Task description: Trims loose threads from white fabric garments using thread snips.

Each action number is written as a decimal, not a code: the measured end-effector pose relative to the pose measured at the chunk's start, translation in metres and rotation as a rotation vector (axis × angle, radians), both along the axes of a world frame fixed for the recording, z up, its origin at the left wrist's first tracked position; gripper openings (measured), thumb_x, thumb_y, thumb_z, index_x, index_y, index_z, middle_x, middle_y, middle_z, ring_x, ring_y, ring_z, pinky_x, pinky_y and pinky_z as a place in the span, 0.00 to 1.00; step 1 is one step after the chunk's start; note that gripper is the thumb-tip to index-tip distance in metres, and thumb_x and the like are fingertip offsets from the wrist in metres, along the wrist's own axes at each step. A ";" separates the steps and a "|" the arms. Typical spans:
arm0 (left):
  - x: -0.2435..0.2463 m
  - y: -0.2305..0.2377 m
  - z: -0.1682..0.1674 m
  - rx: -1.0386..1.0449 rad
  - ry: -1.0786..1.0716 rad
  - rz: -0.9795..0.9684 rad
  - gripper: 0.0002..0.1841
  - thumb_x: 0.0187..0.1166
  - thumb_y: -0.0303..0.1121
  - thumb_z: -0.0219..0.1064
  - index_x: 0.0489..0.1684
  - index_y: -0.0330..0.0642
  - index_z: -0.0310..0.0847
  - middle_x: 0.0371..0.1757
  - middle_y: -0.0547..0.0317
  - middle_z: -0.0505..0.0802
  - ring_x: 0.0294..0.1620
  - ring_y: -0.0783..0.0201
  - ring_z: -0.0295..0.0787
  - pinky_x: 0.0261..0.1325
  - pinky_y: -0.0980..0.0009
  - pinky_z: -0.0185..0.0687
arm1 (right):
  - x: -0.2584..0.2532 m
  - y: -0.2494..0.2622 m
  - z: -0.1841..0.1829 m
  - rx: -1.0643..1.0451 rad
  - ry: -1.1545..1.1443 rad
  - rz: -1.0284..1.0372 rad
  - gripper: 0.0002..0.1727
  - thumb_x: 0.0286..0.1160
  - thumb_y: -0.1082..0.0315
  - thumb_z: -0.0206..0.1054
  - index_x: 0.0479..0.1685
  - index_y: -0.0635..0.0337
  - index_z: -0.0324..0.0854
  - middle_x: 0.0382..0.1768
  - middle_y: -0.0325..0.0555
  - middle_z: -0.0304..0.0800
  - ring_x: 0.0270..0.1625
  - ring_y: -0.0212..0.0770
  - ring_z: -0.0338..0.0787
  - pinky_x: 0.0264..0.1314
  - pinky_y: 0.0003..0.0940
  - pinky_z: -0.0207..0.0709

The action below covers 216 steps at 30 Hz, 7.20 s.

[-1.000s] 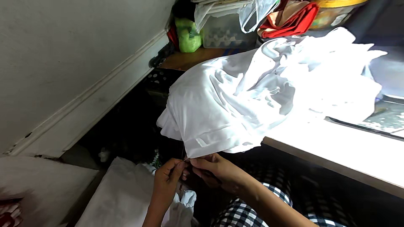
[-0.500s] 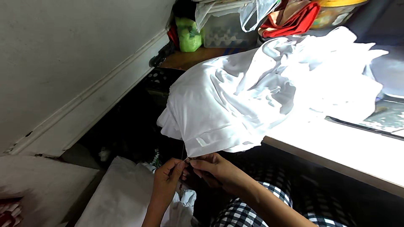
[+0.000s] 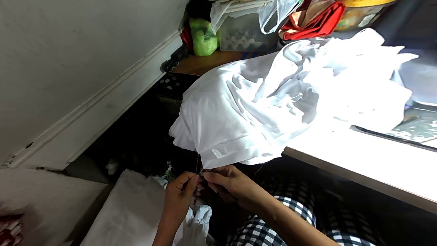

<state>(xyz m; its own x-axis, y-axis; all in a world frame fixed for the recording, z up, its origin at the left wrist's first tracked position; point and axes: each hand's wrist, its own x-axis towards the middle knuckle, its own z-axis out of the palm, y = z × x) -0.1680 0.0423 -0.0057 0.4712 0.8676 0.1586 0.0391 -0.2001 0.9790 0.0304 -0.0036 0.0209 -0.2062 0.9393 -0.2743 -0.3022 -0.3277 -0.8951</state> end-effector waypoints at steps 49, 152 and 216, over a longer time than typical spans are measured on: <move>0.059 0.043 0.020 -0.306 0.166 0.103 0.12 0.89 0.35 0.59 0.47 0.34 0.83 0.37 0.56 0.91 0.38 0.66 0.90 0.45 0.70 0.88 | 0.068 -0.080 -0.058 -0.109 -0.152 -0.114 0.10 0.85 0.60 0.60 0.50 0.50 0.86 0.19 0.28 0.75 0.14 0.22 0.66 0.14 0.17 0.59; 0.079 0.040 0.024 -0.576 -0.612 0.025 0.27 0.96 0.47 0.32 0.75 0.41 0.71 0.59 0.49 0.91 0.56 0.56 0.93 0.63 0.60 0.88 | 0.126 0.070 0.098 0.420 -0.284 -0.298 0.17 0.93 0.62 0.50 0.42 0.55 0.85 0.21 0.31 0.80 0.09 0.19 0.62 0.10 0.12 0.61; 0.088 0.021 0.037 -0.852 -0.925 0.194 0.23 0.96 0.43 0.34 0.61 0.38 0.73 0.45 0.48 0.92 0.46 0.55 0.95 0.52 0.59 0.93 | 0.109 0.016 0.074 0.121 -0.086 -0.495 0.16 0.90 0.65 0.57 0.34 0.60 0.84 0.10 0.36 0.68 0.07 0.22 0.61 0.08 0.16 0.58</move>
